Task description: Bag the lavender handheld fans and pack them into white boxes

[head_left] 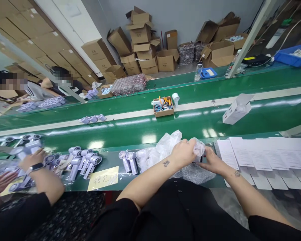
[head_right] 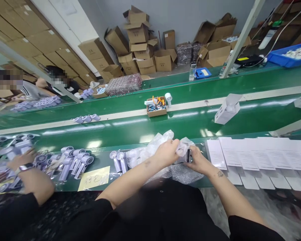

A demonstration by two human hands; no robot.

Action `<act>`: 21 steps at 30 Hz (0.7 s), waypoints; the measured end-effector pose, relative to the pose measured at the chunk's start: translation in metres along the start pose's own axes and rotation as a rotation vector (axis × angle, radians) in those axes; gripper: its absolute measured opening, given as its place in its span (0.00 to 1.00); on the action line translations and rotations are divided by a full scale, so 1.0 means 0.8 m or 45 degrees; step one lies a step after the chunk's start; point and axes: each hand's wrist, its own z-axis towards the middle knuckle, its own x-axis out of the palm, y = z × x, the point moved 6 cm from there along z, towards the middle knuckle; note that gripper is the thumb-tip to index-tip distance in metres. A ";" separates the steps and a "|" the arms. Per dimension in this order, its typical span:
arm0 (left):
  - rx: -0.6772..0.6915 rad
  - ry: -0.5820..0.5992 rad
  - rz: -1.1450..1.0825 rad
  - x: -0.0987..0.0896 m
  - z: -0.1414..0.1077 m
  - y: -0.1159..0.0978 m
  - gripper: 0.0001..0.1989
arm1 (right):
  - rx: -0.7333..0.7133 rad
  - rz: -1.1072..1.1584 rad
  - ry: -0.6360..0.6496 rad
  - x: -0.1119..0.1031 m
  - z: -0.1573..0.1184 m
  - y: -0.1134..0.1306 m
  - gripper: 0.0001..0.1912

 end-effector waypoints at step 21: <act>-0.056 -0.626 -0.327 -0.021 -0.072 0.087 0.12 | 0.184 0.037 -0.253 -0.175 0.052 -0.032 0.32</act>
